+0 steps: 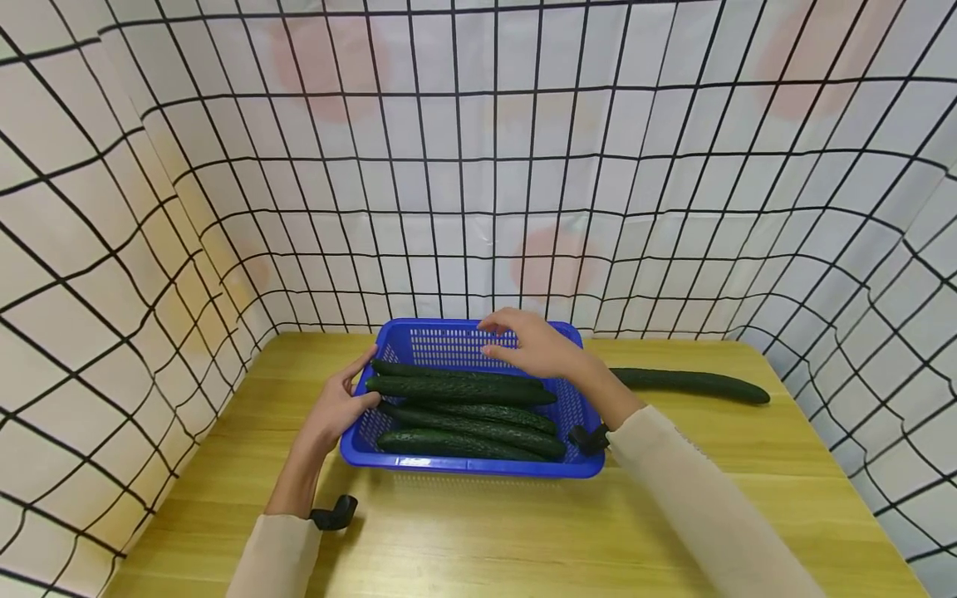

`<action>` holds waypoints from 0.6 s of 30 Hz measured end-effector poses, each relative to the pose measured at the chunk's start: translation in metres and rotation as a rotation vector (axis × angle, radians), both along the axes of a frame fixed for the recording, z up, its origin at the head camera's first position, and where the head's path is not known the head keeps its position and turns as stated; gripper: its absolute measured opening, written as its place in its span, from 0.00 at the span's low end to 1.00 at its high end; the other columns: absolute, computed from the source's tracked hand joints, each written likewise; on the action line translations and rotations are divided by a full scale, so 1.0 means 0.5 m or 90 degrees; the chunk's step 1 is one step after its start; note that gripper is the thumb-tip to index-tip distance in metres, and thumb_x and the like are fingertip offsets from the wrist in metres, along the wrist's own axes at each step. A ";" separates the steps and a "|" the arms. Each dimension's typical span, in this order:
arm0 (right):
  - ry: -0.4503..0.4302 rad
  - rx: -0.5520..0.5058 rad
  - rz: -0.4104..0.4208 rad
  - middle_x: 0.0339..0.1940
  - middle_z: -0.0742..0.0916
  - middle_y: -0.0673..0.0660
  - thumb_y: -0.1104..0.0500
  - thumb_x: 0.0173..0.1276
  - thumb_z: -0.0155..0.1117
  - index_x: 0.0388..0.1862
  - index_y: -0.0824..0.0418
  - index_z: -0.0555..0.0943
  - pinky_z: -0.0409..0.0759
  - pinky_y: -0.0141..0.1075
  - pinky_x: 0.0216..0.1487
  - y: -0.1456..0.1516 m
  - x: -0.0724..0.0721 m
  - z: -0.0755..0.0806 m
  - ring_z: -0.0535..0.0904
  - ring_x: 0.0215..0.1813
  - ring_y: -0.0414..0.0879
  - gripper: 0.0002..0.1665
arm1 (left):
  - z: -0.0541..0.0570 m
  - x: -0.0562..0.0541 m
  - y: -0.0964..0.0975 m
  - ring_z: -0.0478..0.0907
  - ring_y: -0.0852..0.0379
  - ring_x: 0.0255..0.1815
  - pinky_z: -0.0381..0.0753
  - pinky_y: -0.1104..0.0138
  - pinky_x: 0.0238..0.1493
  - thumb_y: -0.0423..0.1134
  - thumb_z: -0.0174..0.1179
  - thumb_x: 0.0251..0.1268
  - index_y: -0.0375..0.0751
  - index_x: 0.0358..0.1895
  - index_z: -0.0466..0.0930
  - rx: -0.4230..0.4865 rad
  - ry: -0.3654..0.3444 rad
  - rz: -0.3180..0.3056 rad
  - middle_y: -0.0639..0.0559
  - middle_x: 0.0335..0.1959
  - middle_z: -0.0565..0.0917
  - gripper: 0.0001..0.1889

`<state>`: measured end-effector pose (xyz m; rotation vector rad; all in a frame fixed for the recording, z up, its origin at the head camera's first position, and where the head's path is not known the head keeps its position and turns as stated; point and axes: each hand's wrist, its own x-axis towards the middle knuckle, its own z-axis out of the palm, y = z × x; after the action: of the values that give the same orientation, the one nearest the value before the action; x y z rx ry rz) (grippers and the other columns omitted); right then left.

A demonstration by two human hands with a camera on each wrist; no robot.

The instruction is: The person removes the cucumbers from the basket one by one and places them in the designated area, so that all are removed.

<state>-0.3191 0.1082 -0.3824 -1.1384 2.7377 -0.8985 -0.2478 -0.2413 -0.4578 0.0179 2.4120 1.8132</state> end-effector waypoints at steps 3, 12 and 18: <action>-0.001 0.031 0.013 0.66 0.82 0.58 0.47 0.77 0.62 0.70 0.59 0.77 0.78 0.51 0.68 -0.014 0.000 -0.014 0.78 0.66 0.55 0.28 | 0.001 0.001 0.002 0.89 0.43 0.36 0.92 0.53 0.39 0.29 0.59 0.67 0.66 0.83 0.53 0.000 0.003 -0.001 0.33 0.42 0.86 0.45; -0.032 0.073 0.023 0.67 0.81 0.59 0.47 0.75 0.64 0.71 0.61 0.76 0.79 0.52 0.68 -0.042 0.000 -0.050 0.78 0.66 0.54 0.31 | 0.000 -0.002 0.002 0.89 0.44 0.33 0.92 0.53 0.37 0.28 0.59 0.66 0.66 0.83 0.54 0.003 -0.005 0.008 0.44 0.27 0.83 0.45; -0.032 0.118 0.028 0.66 0.83 0.59 0.45 0.74 0.66 0.70 0.59 0.77 0.79 0.50 0.67 -0.054 -0.006 -0.077 0.79 0.65 0.53 0.32 | -0.002 -0.002 0.003 0.90 0.41 0.37 0.92 0.51 0.39 0.29 0.58 0.67 0.66 0.83 0.54 0.002 -0.008 0.010 0.38 0.35 0.86 0.45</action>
<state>-0.3221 0.0814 -0.4209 -1.1205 2.6779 -0.6431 -0.2488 -0.2400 -0.4589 -0.0125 2.4068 1.8184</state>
